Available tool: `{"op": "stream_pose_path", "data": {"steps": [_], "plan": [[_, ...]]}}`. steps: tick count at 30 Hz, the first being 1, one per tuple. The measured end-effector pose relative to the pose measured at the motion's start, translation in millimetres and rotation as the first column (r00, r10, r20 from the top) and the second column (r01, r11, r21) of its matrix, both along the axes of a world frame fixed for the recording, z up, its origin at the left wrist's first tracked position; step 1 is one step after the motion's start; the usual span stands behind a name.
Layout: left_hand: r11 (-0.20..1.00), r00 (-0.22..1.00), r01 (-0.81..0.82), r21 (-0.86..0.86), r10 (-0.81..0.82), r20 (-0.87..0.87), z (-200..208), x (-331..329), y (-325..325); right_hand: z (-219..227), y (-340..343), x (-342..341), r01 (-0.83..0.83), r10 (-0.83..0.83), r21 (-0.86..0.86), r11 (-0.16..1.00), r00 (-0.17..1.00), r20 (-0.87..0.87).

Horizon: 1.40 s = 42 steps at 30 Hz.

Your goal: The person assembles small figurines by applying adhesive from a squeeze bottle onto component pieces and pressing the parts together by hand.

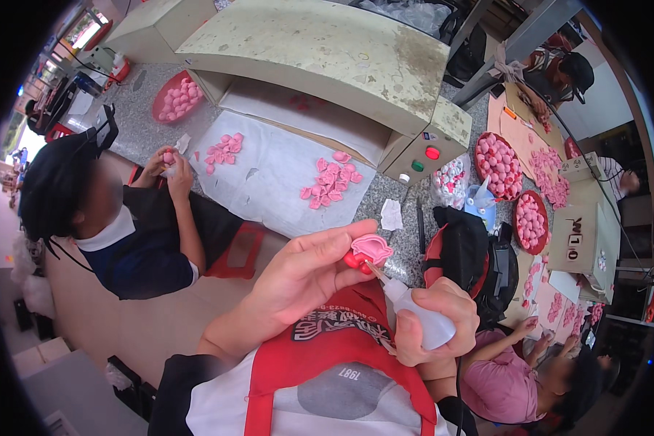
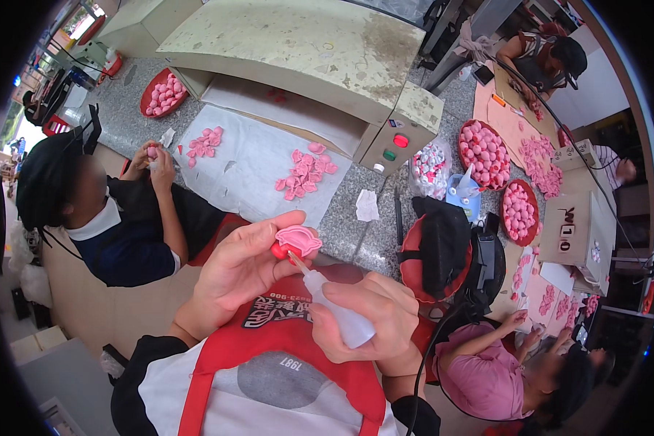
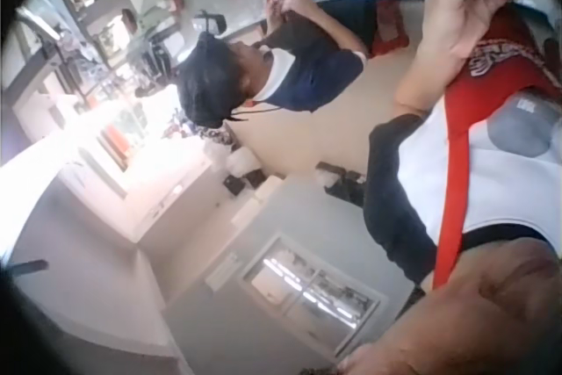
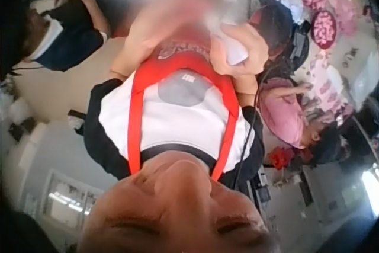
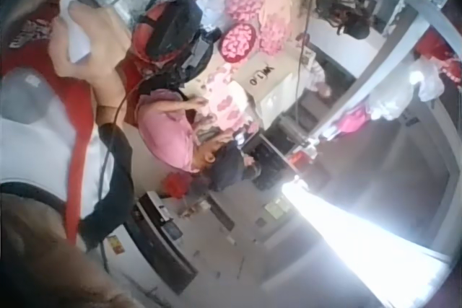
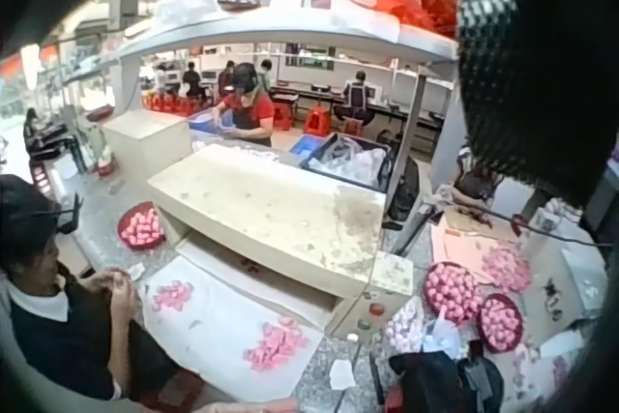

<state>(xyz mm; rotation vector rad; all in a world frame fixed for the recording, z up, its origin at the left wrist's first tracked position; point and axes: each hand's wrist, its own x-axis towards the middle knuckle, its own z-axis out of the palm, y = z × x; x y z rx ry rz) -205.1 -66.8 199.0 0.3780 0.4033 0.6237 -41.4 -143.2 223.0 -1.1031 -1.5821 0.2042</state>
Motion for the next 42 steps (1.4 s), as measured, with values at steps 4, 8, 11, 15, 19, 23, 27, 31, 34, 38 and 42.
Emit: {"op": "stream_pose_path", "data": {"steps": [4, 8, 11, 15, 19, 23, 27, 31, 34, 38, 42], "plan": [[1.0, 1.0, -0.001, -0.003, 0.001, -0.008, -2, 0, 0, 2, 0, 2, -0.017, 0.018, -0.022, 1.0, 0.999, 0.032], [1.0, 1.0, 0.003, -0.001, -0.003, -0.005, -2, 1, 0, 2, 0, 2, -0.015, 0.015, -0.026, 1.0, 0.999, 0.03], [1.0, 1.0, 0.002, -0.008, -0.003, -0.013, -1, 1, -1, 1, 0, 2, -0.002, 0.002, -0.009, 1.0, 1.0, 0.018], [1.0, 1.0, 0.005, -0.009, -0.005, -0.008, -3, 1, 0, 0, 0, 2, -0.003, 0.003, -0.021, 1.0, 1.0, 0.013], [1.0, 1.0, 0.003, -0.02, -0.004, -0.018, -3, 1, 0, 1, -1, 3, -0.01, 0.011, -0.041, 0.999, 0.999, 0.033], [0.999, 1.0, -0.005, -0.033, 0.004, -0.021, -2, 2, 0, 0, 0, 3, 0.013, -0.013, -0.005, 1.0, 1.0, 0.022], [1.0, 1.0, 0.005, -0.015, -0.006, -0.031, -4, 0, 0, 1, 1, 3, 0.007, -0.007, -0.009, 1.0, 1.0, 0.025], [1.0, 0.999, -0.019, 0.021, 0.02, -0.049, -5, 0, 0, 8, 2, 2, -0.009, 0.011, -0.041, 0.999, 0.999, 0.051], [1.0, 0.997, -0.021, 0.015, 0.022, -0.072, -3, 1, 0, 9, 2, 2, -0.003, 0.006, -0.044, 0.999, 0.998, 0.065], [1.0, 0.997, -0.022, 0.011, 0.023, -0.076, -4, 0, 0, 11, 3, 1, -0.006, 0.01, -0.056, 0.998, 0.998, 0.067], [1.0, 0.996, -0.03, 0.001, 0.03, -0.079, -4, 0, 0, 10, 3, 0, -0.005, 0.009, -0.056, 0.998, 0.998, 0.069]]}}
